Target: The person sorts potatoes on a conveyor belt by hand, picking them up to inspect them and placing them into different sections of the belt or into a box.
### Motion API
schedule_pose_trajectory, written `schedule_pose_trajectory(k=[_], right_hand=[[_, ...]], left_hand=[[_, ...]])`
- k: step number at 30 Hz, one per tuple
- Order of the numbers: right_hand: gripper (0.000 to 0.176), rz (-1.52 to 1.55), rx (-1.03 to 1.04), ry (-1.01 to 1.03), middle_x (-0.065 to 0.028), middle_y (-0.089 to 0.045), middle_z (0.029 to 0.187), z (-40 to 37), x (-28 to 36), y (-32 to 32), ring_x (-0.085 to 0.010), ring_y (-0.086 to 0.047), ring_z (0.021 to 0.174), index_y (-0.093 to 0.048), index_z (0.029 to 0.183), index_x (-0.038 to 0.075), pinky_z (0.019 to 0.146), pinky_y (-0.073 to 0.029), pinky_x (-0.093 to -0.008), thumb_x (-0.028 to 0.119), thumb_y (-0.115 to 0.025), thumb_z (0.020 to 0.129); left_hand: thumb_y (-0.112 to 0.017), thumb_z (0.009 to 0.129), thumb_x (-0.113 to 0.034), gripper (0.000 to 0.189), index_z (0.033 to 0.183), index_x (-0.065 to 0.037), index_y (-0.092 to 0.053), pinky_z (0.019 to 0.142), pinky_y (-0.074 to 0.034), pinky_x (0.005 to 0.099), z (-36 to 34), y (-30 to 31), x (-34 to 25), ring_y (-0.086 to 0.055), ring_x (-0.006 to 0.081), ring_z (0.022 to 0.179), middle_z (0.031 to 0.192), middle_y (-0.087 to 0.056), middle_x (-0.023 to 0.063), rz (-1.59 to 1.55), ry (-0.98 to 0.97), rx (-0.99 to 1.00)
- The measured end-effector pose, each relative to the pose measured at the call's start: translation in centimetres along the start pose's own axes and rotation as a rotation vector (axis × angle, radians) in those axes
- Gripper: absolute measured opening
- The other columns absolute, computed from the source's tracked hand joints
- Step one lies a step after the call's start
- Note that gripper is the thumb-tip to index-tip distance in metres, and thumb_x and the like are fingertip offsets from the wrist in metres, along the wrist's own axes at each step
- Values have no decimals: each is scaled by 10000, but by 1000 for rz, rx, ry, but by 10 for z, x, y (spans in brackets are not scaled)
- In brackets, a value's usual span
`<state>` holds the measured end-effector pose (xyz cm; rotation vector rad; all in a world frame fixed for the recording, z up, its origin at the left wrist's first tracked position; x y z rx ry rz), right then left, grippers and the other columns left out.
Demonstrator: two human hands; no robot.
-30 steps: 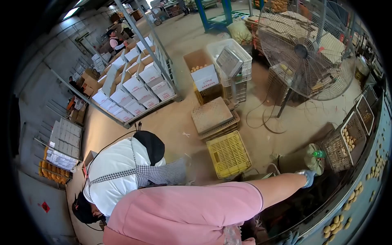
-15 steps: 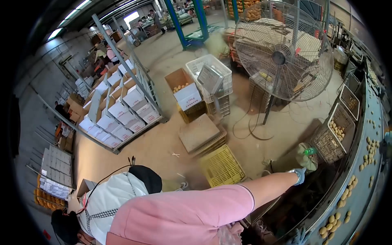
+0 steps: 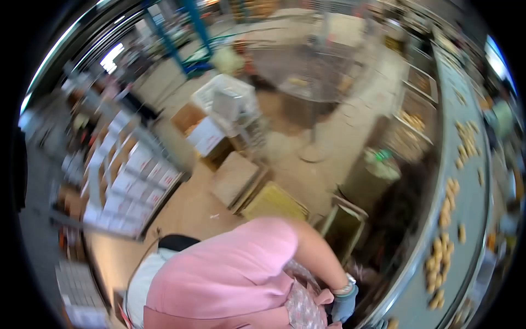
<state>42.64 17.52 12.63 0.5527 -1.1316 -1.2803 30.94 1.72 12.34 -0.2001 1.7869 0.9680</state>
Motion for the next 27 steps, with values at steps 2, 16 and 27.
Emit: schedule_pose_trajectory(k=[2,16,27], right_hand=[[368,-70,-45,-218,-219,-618,1449,-100,3,28,-377,-570,1358,-643,1379,-20,1156,-447,-453,111,-558,1046],[378,-57,-400,-1148,-202,-698,1293,-422,-28,142,-321,-673,1147,-643,1368,-23,1027,-513,-407,161,-590,1042],[369,136,-127,-916,-184,-717,1262,-362,-1,80,-347,-674,1173,-676,1332,22,1029,-515,-437,197,-614,1013]], left_hand=[[-595,1019,-328,379,1210,-23,-716,852,-547,475,-53,16,-103,-689,373,934,1090,-745,213,91,-78,-488],[-498,1045,-264,541,1528,-79,-343,494,-520,435,-271,100,208,-624,311,580,706,-570,150,-953,837,-1964],[-530,1041,-227,189,1128,-79,-611,604,-557,422,-386,118,261,-558,272,569,637,-525,78,-854,621,-1876]])
Point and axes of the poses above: each hand's wrist, its own z-axis towards the middle knuckle, its own y-axis out of the back of the hand, x = y × z, the point moved 2 cm from there along z, towards the middle knuckle
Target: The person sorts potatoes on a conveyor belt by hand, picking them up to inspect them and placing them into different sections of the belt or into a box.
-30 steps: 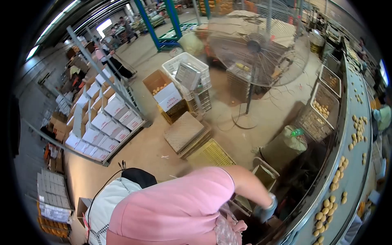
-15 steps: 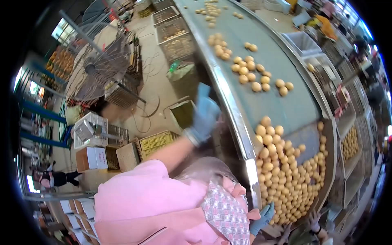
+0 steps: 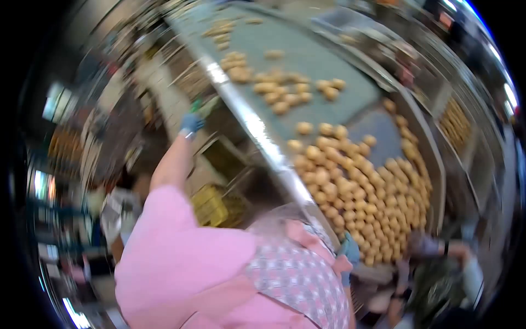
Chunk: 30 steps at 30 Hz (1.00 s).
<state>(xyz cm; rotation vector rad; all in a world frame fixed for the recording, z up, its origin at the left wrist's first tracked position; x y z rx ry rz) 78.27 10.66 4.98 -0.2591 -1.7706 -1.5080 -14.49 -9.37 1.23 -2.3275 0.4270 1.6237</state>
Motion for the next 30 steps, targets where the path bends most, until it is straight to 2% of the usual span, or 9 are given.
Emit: schedule_pose_trajectory(k=[5,6,7,12,14,18,21,24,30], right_hand=[[366,253,122,-60,-176,-725,1248,50,41,-40,-359,-674,1185,-690,1316,42,1030,-517,-451,214,-625,1000],[311,358,47,-149,-153,-744,1179,54,50,-33,-340,-693,1114,-709,1265,47,983,-533,-437,176,-617,997],[264,481,52,-136,-129,-762,1110,70,51,-29,-321,-712,1043,-728,1213,51,936,-548,-422,138,-610,994],[237,112,-71,153,-136,-754,1113,115,72,-14,-339,-699,1022,-751,1160,71,922,-544,-440,142,-639,964],[236,105,-15,215,-133,-752,1092,133,85,-17,-340,-697,1002,-753,1154,71,906,-543,-443,149,-636,963],[249,129,43,243,-116,-748,1080,167,83,-13,-321,-694,1004,-742,1197,74,908,-548,-424,119,-663,966],[261,148,64,208,-124,-750,1091,190,83,-2,-332,-697,996,-730,1219,68,908,-555,-426,106,-663,970],[259,79,-172,334,-141,-730,1079,237,91,16,-327,-682,977,-722,1197,72,868,-546,-441,111,-681,944],[443,-453,-184,215,-89,-674,1290,332,56,3,-314,-643,1097,-605,1377,121,910,-541,-462,204,-696,952]], left_hand=[[-572,1061,-114,377,1416,15,-572,1171,-407,389,-201,-296,-85,-515,257,1392,1456,-587,145,538,-813,338],[-550,1045,-65,453,1491,9,-524,1058,-478,345,-268,-391,-84,-580,202,1186,1372,-593,75,444,-729,712],[-657,1004,-155,466,1437,-4,-580,1220,-340,441,-316,-419,-82,-465,322,1445,1532,-540,183,620,-761,846],[-717,932,-403,557,1459,-254,-617,1247,-250,561,-333,-487,-15,-420,396,1466,1576,-504,95,1197,-1521,1527],[-720,920,-362,518,1423,-266,-640,1216,-303,566,-289,-503,-36,-474,399,1411,1527,-542,93,1246,-1664,1544],[-654,939,-147,338,1273,-174,-703,968,-488,514,-204,-544,-84,-611,346,1100,1210,-665,115,1369,-1823,620],[-637,949,-104,307,1248,-77,-699,969,-492,470,-219,-527,-122,-622,337,1052,1174,-675,132,885,-1380,317],[-620,964,-90,321,1274,-29,-676,985,-488,451,-300,-499,-116,-631,348,1116,1196,-676,152,556,-939,654],[-590,994,-106,341,1317,-38,-674,1095,-433,512,-331,-418,-72,-579,383,1281,1311,-670,156,1025,-1263,491]])
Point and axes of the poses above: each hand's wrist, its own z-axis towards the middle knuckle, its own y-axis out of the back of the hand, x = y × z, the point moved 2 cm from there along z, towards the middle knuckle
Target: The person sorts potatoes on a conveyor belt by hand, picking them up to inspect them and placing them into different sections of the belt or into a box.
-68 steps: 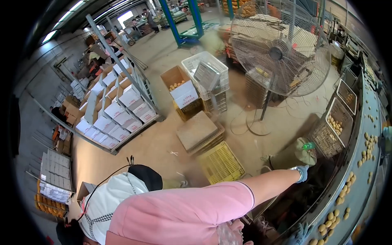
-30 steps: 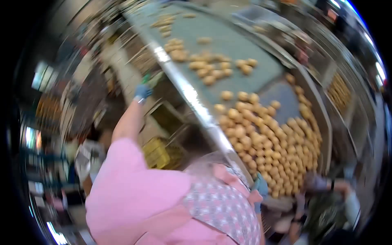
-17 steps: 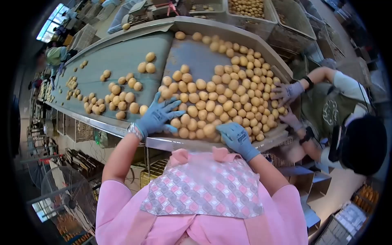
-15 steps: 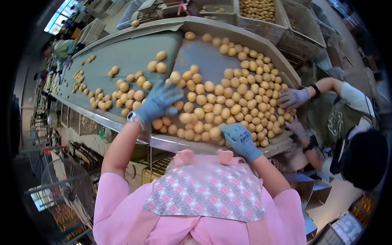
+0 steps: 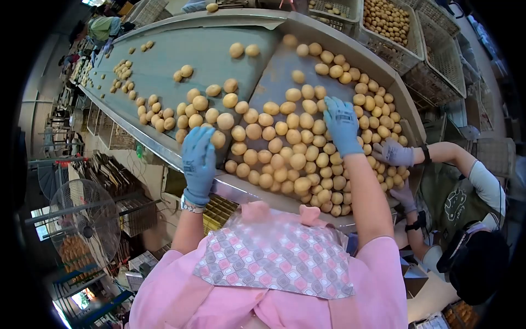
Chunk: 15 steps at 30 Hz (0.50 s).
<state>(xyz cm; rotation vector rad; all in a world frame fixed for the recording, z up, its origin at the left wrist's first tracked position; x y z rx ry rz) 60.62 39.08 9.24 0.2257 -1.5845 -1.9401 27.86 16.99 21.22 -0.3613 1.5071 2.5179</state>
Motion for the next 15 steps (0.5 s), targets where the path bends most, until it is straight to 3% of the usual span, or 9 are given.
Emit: schedule_pose_trajectory(k=[1,2,5,6,8,12,14,15], right_hand=[[472,-63,117,0,-83,-669,1304,6,-1,-5,-311,-642,1107,-590,1398,124,916,-541,-464,226,-703,951],[502,-55,107,-5,-84,-669,1306,9,-1,-11,-312,-643,1113,-577,1413,123,923,-543,-461,243,-713,946],[612,-28,160,-56,-99,-681,1301,6,5,-21,-323,-651,1142,-531,1472,124,948,-555,-446,285,-750,924],[662,10,180,-133,-143,-681,1306,15,-4,-24,-333,-654,1146,-526,1485,102,960,-557,-447,235,-789,893],[714,317,-36,-6,-177,-685,1280,16,-3,-19,-336,-657,1143,-532,1497,88,977,-556,-442,158,-825,850],[747,640,-69,-195,-128,-701,1144,-25,30,45,-280,-663,1026,-544,1504,58,916,-553,-378,47,-822,811],[827,534,-152,42,-100,-697,1176,-38,45,49,-237,-635,1022,-508,1550,81,858,-539,-367,15,-815,785],[818,535,-175,20,-95,-697,1194,-44,52,52,-236,-637,1028,-518,1542,84,866,-539,-375,16,-817,784]], left_hand=[[-580,999,-106,344,1323,-38,-672,1106,-424,521,-19,-1,11,-570,388,1298,1321,-667,158,8,85,-52],[-570,1005,-107,347,1329,-38,-671,1117,-415,530,-34,-1,17,-561,393,1315,1332,-664,161,18,170,-103],[-549,1011,-99,367,1356,-42,-659,1134,-404,518,-51,-8,25,-547,401,1340,1355,-656,172,-51,230,-199],[-548,1011,-94,371,1362,-45,-657,1136,-403,514,-40,-13,31,-546,399,1342,1356,-656,170,-110,219,-252],[-541,1020,-84,362,1361,-42,-655,1139,-404,508,-47,-9,32,-545,390,1350,1364,-652,173,-81,238,-178],[-542,1024,-81,359,1362,-45,-656,1135,-410,507,-38,-27,26,-553,385,1339,1347,-655,176,-120,219,-195],[-548,1022,-85,362,1366,-48,-658,1135,-412,506,-34,-29,29,-555,384,1338,1347,-656,171,-129,216,-189],[-553,1024,-92,359,1363,-43,-659,1134,-416,504,-33,-31,31,-560,384,1336,1354,-658,173,-113,202,-193]])
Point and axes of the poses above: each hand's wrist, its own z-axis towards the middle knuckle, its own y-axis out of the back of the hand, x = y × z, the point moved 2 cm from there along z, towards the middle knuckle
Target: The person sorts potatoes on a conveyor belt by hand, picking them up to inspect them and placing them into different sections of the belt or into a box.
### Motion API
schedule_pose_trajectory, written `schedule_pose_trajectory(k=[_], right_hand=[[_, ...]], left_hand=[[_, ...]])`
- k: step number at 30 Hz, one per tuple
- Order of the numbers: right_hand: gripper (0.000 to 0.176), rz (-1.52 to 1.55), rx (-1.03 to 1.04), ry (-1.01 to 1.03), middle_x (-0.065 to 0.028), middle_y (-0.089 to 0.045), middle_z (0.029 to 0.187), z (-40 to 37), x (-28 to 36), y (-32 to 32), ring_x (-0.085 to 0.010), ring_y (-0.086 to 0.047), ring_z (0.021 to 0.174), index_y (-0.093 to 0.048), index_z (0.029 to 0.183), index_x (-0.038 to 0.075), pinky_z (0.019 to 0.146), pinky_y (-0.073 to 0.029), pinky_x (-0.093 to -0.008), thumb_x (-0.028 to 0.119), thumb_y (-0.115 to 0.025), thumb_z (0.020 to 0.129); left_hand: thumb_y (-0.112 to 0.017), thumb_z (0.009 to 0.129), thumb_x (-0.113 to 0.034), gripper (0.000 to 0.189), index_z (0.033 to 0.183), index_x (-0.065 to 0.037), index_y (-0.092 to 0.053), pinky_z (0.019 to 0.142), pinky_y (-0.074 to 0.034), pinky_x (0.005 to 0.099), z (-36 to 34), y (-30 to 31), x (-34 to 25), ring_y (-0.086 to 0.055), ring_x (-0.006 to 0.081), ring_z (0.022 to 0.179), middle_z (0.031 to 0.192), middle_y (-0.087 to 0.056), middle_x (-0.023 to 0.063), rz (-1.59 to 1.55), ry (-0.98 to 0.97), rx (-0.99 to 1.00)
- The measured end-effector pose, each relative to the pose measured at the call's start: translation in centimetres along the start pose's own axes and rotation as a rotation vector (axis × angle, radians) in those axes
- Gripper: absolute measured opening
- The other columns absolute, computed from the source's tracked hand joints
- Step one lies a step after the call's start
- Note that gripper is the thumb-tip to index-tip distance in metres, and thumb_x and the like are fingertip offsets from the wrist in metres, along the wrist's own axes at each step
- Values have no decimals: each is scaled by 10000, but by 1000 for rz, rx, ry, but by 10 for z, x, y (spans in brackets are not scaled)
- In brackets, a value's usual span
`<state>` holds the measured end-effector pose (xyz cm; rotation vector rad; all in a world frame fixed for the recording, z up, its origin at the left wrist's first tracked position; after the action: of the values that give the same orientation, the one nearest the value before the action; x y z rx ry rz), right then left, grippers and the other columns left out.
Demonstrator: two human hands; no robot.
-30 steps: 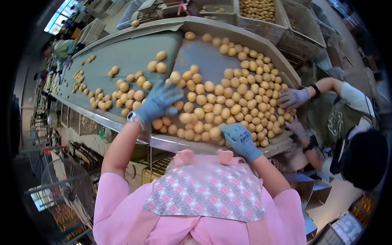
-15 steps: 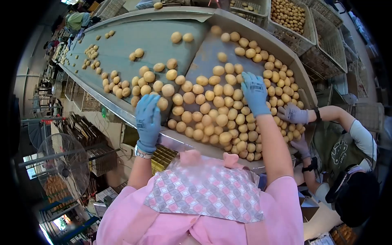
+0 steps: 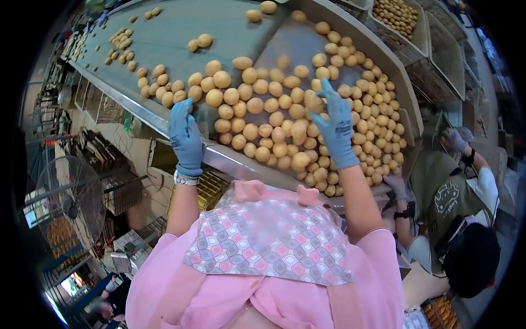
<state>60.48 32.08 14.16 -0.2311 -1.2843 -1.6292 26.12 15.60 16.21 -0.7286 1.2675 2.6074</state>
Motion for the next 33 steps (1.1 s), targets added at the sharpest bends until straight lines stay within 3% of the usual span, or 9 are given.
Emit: schedule_pose_trajectory(k=[5,9,12,14,15,18,22,28,33], right_hand=[[554,306,-158,-187,-31,-693,1220,-9,18,5,-162,-653,976,-603,1413,50,761,-569,-298,42,-785,889],[249,1580,113,-1132,-30,-692,1083,-59,-10,-34,-150,-680,842,-666,1269,96,708,-567,-270,205,-632,1048],[213,1776,579,-1090,-14,-686,1045,-53,-52,-30,-153,-679,846,-677,1205,123,724,-566,-262,266,-598,1069],[191,1333,183,-774,-16,-680,1012,2,-136,38,-176,-675,913,-667,1151,92,812,-570,-291,217,-534,1095],[216,1684,-61,-717,-55,-732,1145,45,-184,78,-169,-681,986,-679,1203,84,923,-559,-292,220,-552,1091],[345,1326,-552,-587,-103,-590,1389,99,-174,117,-171,-603,1195,-539,1428,19,1051,-502,-340,94,-417,1114],[538,373,103,-36,-143,-617,1432,10,-50,9,-249,-582,1339,-579,1456,37,1143,-465,-369,168,-699,948],[552,-210,263,205,-163,-613,1343,-52,-22,-53,-368,-592,1228,-576,1407,54,1045,-473,-452,166,-720,885],[362,-410,318,326,-49,-627,1062,-72,48,-68,-237,-640,949,-639,1255,110,785,-490,-377,141,-672,895]], left_hand=[[-542,1038,-90,350,1361,-24,-657,1135,-427,491,12,-20,-2,-575,382,1326,1348,-668,178,49,-40,50],[-544,1048,-100,325,1324,11,-674,1123,-451,481,22,-16,-5,-615,380,1288,1343,-692,172,-66,-8,71],[-552,1040,-95,312,1299,22,-680,1119,-455,478,9,10,10,-627,382,1265,1315,-700,185,-6,14,67],[-571,1028,-95,307,1296,12,-677,1118,-451,488,10,1,5,-617,384,1273,1300,-695,189,3,-6,48],[-568,1021,-79,317,1308,0,-675,1118,-447,495,10,-8,5,-608,388,1278,1309,-686,193,33,24,54],[-557,1022,-88,323,1311,-11,-678,1113,-446,498,2,5,13,-600,393,1278,1308,-680,195,43,19,35],[-557,1019,-102,331,1315,-18,-680,1105,-446,501,-3,6,9,-594,394,1279,1304,-681,189,-12,39,33],[-556,1013,-97,316,1294,-22,-679,1076,-462,486,-1,-2,14,-603,389,1261,1302,-674,187,-23,-3,48],[-552,1019,-97,309,1290,-23,-680,1050,-484,474,1,-9,6,-627,378,1222,1278,-686,177,-85,40,44]])
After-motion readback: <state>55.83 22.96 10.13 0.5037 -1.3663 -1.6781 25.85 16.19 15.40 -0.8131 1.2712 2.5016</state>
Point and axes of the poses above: each hand's wrist, its own z-axis towards the middle knuckle, its own y-axis out of the back of the hand, x = y × z, the point moved 2 cm from there along z, towards the middle knuckle
